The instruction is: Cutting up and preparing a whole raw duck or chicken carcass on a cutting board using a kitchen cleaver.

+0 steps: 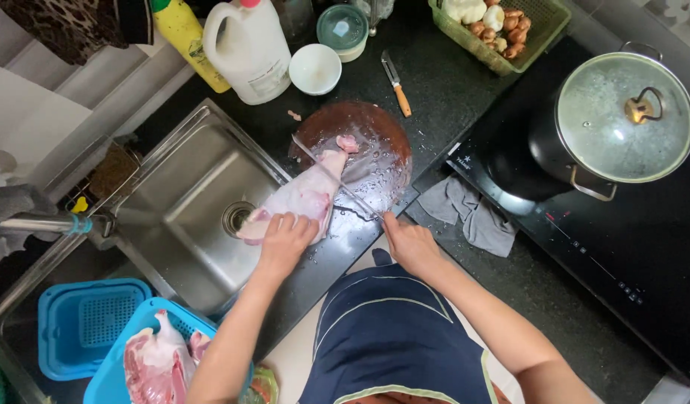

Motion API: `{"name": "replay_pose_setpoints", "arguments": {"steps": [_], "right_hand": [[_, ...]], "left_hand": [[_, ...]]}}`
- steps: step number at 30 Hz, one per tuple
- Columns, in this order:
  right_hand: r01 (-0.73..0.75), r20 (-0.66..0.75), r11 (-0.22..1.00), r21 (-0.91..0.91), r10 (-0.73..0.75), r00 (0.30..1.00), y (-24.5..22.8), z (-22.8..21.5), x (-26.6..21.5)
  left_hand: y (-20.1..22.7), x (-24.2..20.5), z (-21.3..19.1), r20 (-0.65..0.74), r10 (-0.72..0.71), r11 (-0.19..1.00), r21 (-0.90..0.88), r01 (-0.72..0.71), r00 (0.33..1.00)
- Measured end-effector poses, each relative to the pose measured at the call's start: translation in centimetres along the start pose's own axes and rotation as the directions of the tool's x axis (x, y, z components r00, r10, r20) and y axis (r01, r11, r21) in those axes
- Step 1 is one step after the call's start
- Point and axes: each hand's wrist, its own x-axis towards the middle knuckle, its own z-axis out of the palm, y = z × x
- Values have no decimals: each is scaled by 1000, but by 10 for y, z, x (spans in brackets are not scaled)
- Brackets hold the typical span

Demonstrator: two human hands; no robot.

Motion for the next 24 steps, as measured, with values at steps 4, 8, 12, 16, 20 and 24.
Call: {"name": "replay_pose_setpoints", "arguments": {"steps": [4, 8, 12, 16, 20, 24], "right_hand": [[3, 85, 994, -107, 6, 996, 9, -1, -1], [16, -32, 999, 45, -15, 999, -28, -32, 3], [225, -366, 952, 205, -139, 920, -65, -54, 14], [205, -334, 967, 152, -145, 932, -19, 16, 29], [124, -28, 992, -31, -125, 992, 12, 52, 39], [102, 12, 993, 63, -103, 995, 8, 46, 33]], "left_hand": [[-8, 4, 0, 71, 52, 994, 96, -58, 996], [-9, 6, -1, 153, 99, 987, 115, -117, 983], [-12, 2, 4, 166, 108, 989, 84, -124, 980], [-12, 3, 5, 158, 104, 984, 125, -124, 982], [-17, -1, 14, 166, 94, 988, 104, -112, 982], [-18, -1, 14, 163, 94, 989, 97, -111, 982]]}}
